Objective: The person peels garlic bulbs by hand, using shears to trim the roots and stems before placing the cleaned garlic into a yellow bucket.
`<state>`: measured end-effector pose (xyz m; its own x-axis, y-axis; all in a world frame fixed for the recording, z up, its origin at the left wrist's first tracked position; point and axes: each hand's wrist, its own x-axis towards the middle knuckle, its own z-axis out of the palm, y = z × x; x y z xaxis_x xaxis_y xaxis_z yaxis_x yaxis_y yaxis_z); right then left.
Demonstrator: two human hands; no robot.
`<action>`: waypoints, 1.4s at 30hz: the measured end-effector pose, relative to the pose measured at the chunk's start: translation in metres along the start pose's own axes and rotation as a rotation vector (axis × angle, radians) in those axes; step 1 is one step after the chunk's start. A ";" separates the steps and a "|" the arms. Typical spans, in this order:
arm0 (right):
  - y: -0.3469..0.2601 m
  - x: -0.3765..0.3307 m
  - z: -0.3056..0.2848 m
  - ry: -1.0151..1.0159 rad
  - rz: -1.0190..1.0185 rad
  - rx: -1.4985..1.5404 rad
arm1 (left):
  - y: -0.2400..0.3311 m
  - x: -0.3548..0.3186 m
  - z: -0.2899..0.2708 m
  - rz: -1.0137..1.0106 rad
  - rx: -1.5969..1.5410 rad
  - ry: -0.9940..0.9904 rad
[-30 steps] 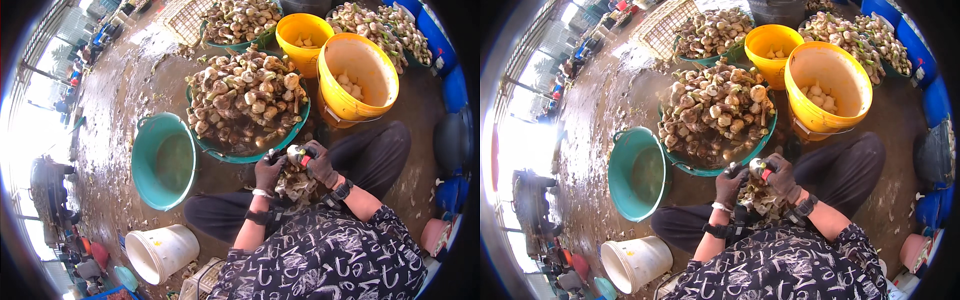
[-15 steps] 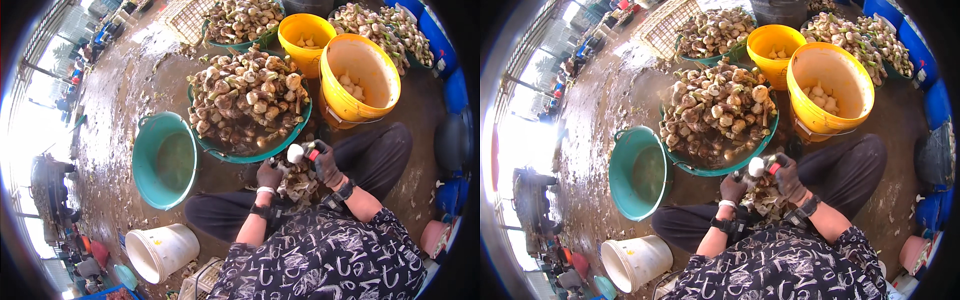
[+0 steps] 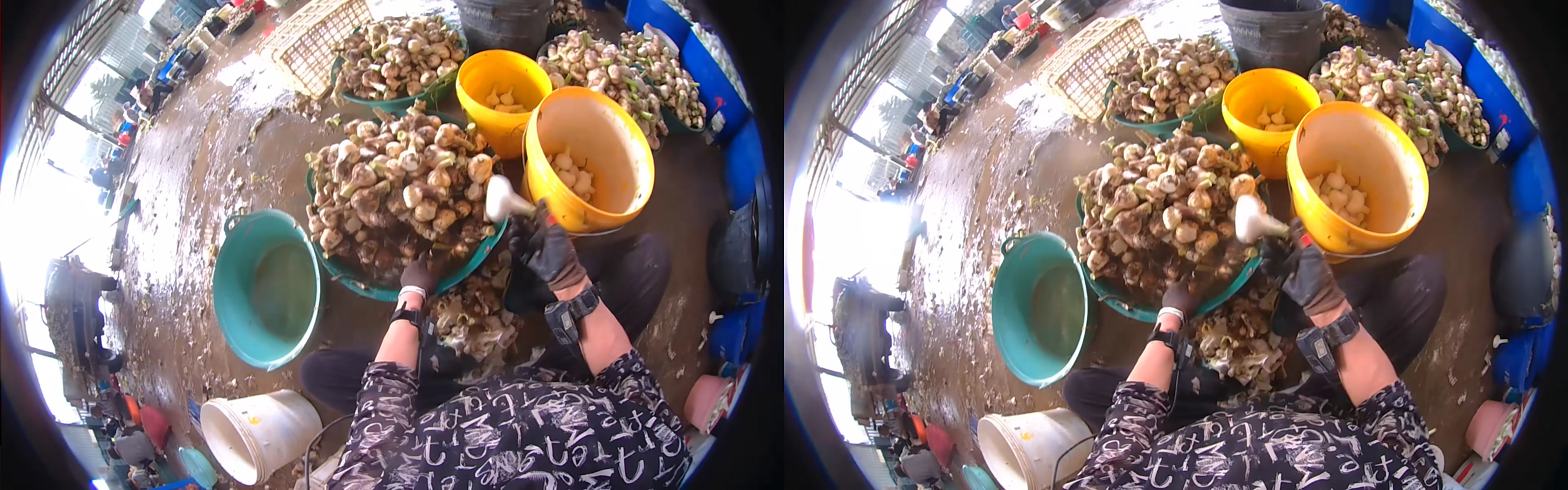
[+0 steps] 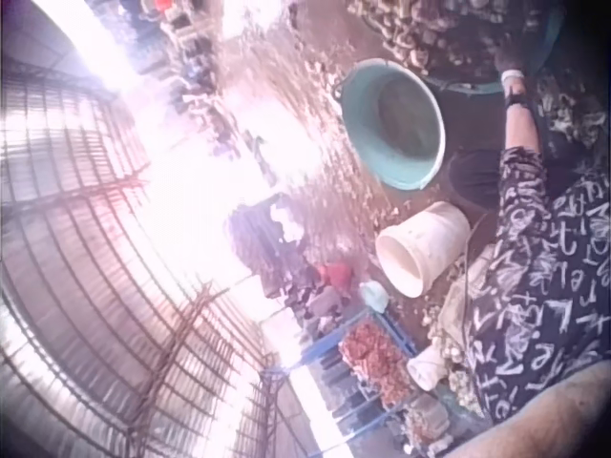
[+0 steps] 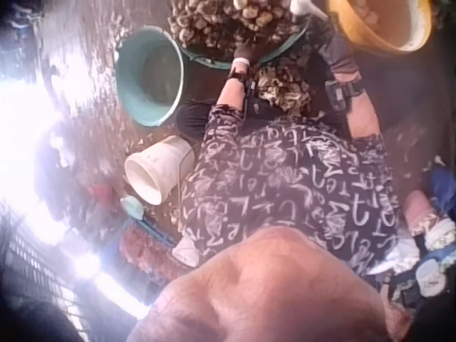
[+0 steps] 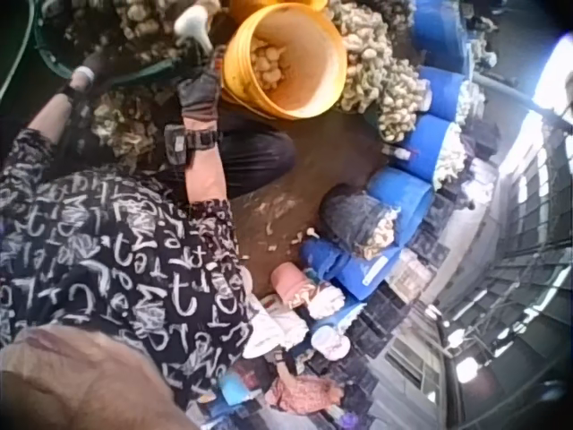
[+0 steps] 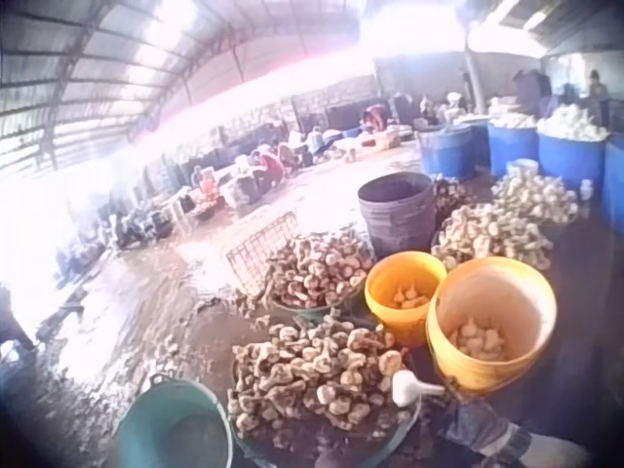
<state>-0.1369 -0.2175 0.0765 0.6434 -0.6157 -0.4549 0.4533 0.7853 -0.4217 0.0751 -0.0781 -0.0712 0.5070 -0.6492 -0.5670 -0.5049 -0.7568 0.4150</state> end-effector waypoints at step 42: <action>0.092 -0.001 -0.079 -0.573 0.134 -0.998 | 0.019 -0.132 0.023 0.311 -0.772 -0.007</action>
<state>-0.1447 -0.1495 -0.0240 0.9504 -0.2115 -0.2282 -0.1638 0.2836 -0.9449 -0.0172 -0.0047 -0.0045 0.4178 -0.8389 -0.3489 0.0006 -0.3838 0.9234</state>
